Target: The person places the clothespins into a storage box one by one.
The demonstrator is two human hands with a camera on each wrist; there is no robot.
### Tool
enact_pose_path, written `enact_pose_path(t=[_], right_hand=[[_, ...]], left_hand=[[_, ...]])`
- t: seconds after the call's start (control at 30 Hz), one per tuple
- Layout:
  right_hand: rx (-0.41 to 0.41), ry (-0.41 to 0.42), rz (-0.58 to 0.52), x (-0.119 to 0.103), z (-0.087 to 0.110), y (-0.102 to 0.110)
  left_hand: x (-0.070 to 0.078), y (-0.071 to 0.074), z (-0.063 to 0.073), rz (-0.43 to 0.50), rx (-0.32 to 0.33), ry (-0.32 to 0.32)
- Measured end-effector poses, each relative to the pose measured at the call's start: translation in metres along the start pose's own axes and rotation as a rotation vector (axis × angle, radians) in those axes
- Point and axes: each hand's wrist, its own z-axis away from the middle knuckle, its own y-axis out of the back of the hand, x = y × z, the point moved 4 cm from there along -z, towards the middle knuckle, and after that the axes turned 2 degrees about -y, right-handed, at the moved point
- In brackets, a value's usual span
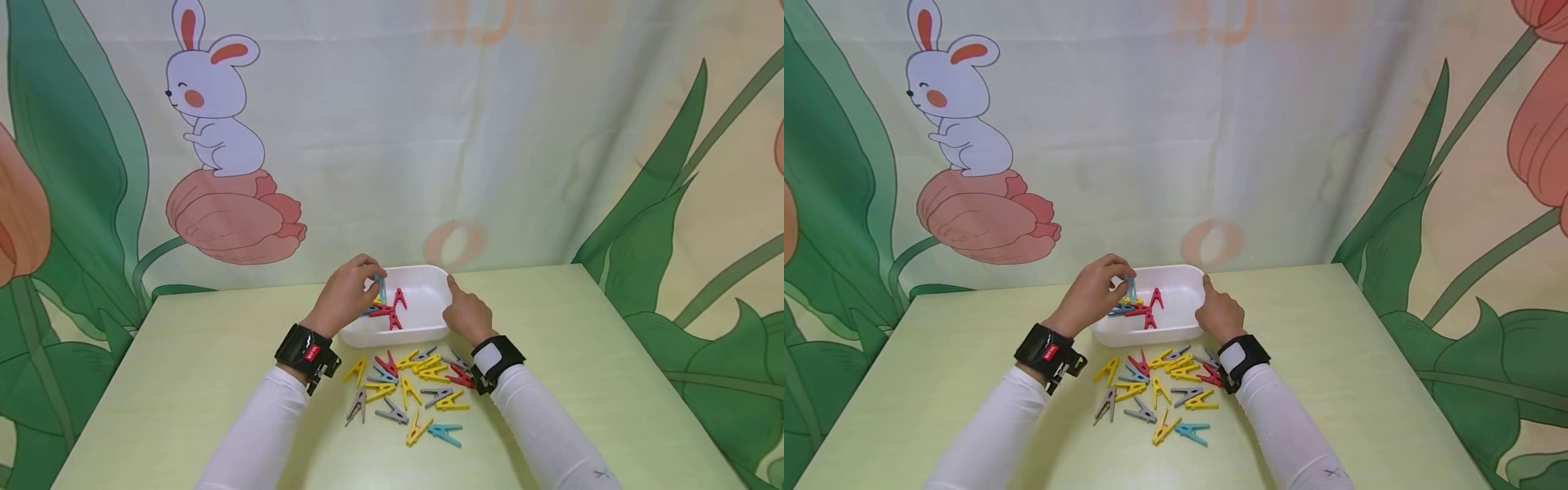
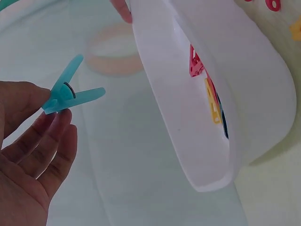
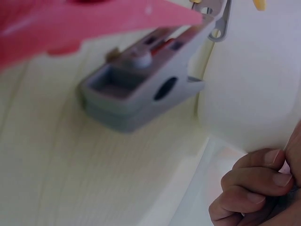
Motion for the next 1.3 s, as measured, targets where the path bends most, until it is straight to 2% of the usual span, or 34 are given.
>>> enact_pose_path(t=[0.33, 0.63, 0.77, 0.87, 1.03, 1.13, 1.3], right_hand=[[0.014, 0.010, -0.009, 0.002, -0.001, -0.002], [0.015, 0.014, -0.009, 0.003, -0.001, -0.002], [0.016, 0.012, -0.009, 0.003, -0.002, -0.002], [0.015, 0.010, -0.012, 0.003, -0.002, -0.001], [0.011, 0.002, -0.024, 0.002, -0.001, -0.002], [0.011, -0.003, -0.029, 0.002, -0.001, -0.002], [0.015, -0.004, -0.020, 0.001, -0.001, -0.002]], left_hand=[[-0.007, -0.022, -0.016, 0.034, -0.019, 0.058], [-0.003, -0.039, -0.022, 0.058, -0.024, 0.021], [0.001, -0.042, -0.023, 0.058, -0.047, -0.003], [0.003, -0.044, -0.022, 0.043, -0.113, -0.010], [-0.001, -0.047, -0.017, 0.027, -0.222, 0.027], [-0.004, -0.046, -0.014, 0.024, -0.233, 0.050], [-0.007, -0.039, -0.009, 0.013, -0.214, 0.053]])
